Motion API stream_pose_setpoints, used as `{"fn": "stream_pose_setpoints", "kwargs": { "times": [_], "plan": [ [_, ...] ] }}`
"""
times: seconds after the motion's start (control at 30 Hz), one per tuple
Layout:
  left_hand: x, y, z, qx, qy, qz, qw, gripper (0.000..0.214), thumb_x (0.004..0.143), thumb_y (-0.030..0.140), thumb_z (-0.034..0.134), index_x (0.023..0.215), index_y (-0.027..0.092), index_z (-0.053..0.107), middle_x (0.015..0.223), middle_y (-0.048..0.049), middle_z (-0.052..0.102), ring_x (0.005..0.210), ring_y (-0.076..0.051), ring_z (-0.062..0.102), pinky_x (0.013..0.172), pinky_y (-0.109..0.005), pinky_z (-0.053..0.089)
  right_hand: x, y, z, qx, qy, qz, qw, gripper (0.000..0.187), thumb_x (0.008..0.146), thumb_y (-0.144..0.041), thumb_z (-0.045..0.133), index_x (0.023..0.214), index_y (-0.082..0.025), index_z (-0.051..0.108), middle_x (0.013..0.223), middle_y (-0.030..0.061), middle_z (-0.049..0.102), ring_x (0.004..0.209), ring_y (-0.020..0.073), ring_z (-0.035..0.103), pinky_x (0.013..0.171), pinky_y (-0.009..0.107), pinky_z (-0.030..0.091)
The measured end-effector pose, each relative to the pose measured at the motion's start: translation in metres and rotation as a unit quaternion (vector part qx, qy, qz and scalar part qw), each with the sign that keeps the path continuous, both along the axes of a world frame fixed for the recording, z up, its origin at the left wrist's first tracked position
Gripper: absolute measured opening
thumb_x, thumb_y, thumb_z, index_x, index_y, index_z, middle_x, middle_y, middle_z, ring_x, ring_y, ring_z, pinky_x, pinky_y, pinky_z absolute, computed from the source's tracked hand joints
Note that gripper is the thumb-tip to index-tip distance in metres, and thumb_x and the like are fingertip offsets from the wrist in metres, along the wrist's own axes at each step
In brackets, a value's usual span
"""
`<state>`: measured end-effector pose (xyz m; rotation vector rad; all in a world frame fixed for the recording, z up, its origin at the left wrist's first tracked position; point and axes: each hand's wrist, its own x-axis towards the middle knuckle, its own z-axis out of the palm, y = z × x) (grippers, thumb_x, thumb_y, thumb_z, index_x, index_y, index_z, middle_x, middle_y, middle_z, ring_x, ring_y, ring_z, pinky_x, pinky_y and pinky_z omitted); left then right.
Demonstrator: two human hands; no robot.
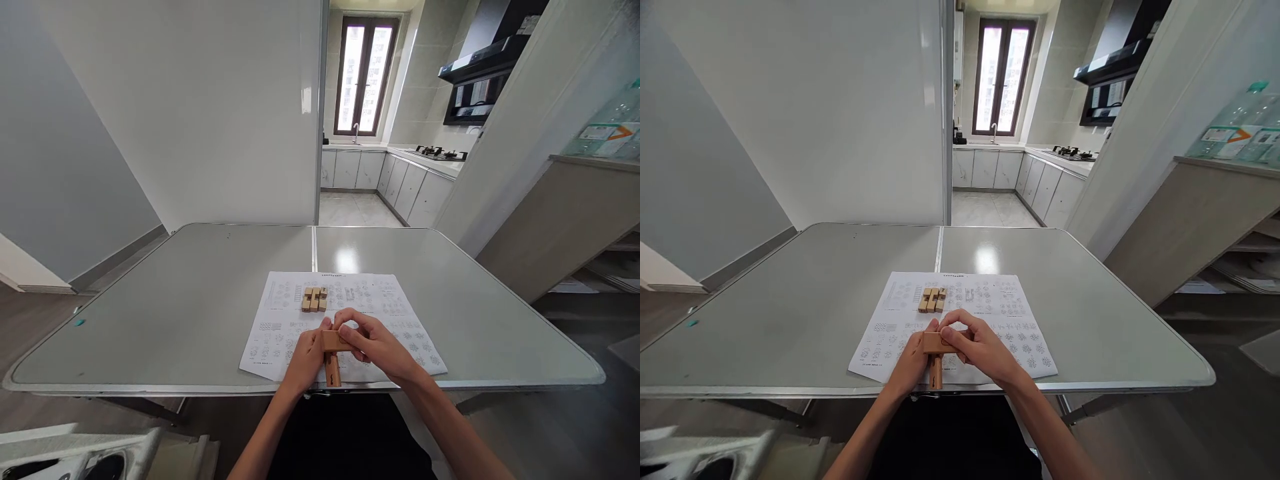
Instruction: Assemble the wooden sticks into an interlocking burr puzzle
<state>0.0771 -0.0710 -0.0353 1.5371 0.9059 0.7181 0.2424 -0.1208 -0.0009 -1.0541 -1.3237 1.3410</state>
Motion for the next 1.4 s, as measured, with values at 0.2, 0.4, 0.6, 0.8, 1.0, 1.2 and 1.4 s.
{"fn": "stream_pose_setpoints", "kwargs": {
  "times": [0.2,0.4,0.6,0.8,1.0,1.2,1.4],
  "plan": [
    [-0.002,-0.001,0.003,-0.015,-0.030,0.010,0.999,0.056,0.096,0.069,0.040,0.064,0.023,0.042,0.063,0.0024,0.043,0.065,-0.016,0.036,0.065,-0.029,0.035,-0.012,-0.010,-0.013,-0.033,0.075,-0.042,0.996,0.045,0.098,-0.067,0.055,0.111,-0.024,0.058,0.070,-0.0070,0.044,0.055,0.0096,0.038,0.049,0.022,0.030],
    [-0.003,0.000,0.005,-0.047,-0.060,0.007,0.997,0.058,0.096,0.072,0.039,0.068,0.022,0.048,0.066,0.0025,0.050,0.065,-0.015,0.043,0.067,-0.028,0.039,-0.010,-0.019,-0.023,-0.041,0.088,-0.026,0.995,0.040,0.098,-0.060,0.061,0.111,-0.023,0.058,0.076,-0.0040,0.055,0.056,0.0090,0.046,0.051,0.023,0.035],
    [-0.004,0.002,0.007,-0.027,-0.073,-0.007,0.997,0.056,0.097,0.071,0.039,0.072,0.022,0.047,0.068,0.0036,0.045,0.064,-0.014,0.038,0.064,-0.027,0.037,-0.010,-0.020,-0.025,-0.033,0.074,-0.032,0.996,0.037,0.098,-0.058,0.062,0.105,-0.021,0.058,0.071,-0.0052,0.059,0.050,0.0064,0.043,0.053,0.024,0.035],
    [-0.003,0.003,0.003,-0.076,-0.146,-0.045,0.985,0.051,0.097,0.068,0.046,0.082,0.020,0.054,0.077,0.0008,0.054,0.064,-0.014,0.052,0.065,-0.029,0.046,-0.015,-0.021,-0.035,-0.021,0.056,-0.050,0.997,0.042,0.096,-0.062,0.063,0.107,-0.022,0.058,0.076,-0.0036,0.062,0.052,0.0085,0.047,0.053,0.024,0.037],
    [-0.003,-0.007,0.016,-0.184,-0.220,-0.056,0.956,0.048,0.088,0.069,0.063,0.093,0.021,0.058,0.079,0.0015,0.056,0.059,-0.014,0.057,0.058,-0.029,0.051,-0.016,-0.022,-0.035,-0.036,0.071,-0.020,0.997,0.041,0.094,-0.062,0.065,0.103,-0.023,0.055,0.074,-0.0049,0.062,0.052,0.0093,0.051,0.052,0.024,0.041],
    [-0.013,-0.009,0.020,-0.213,-0.211,-0.110,0.948,0.045,0.086,0.062,0.069,0.083,0.018,0.061,0.077,-0.0017,0.058,0.059,-0.014,0.056,0.057,-0.027,0.047,-0.015,-0.035,-0.032,-0.029,0.066,0.023,0.997,0.039,0.097,-0.060,0.062,0.099,-0.022,0.056,0.070,-0.0043,0.065,0.047,0.0089,0.053,0.050,0.024,0.042],
    [-0.012,-0.012,0.022,-0.223,-0.189,-0.091,0.952,0.046,0.087,0.061,0.069,0.081,0.016,0.066,0.079,-0.0022,0.056,0.067,-0.014,0.051,0.066,-0.027,0.045,-0.018,-0.047,-0.028,-0.034,0.075,0.016,0.997,0.035,0.099,-0.056,0.063,0.100,-0.022,0.057,0.068,-0.0039,0.065,0.046,0.0087,0.051,0.049,0.024,0.043]
  ]
}}
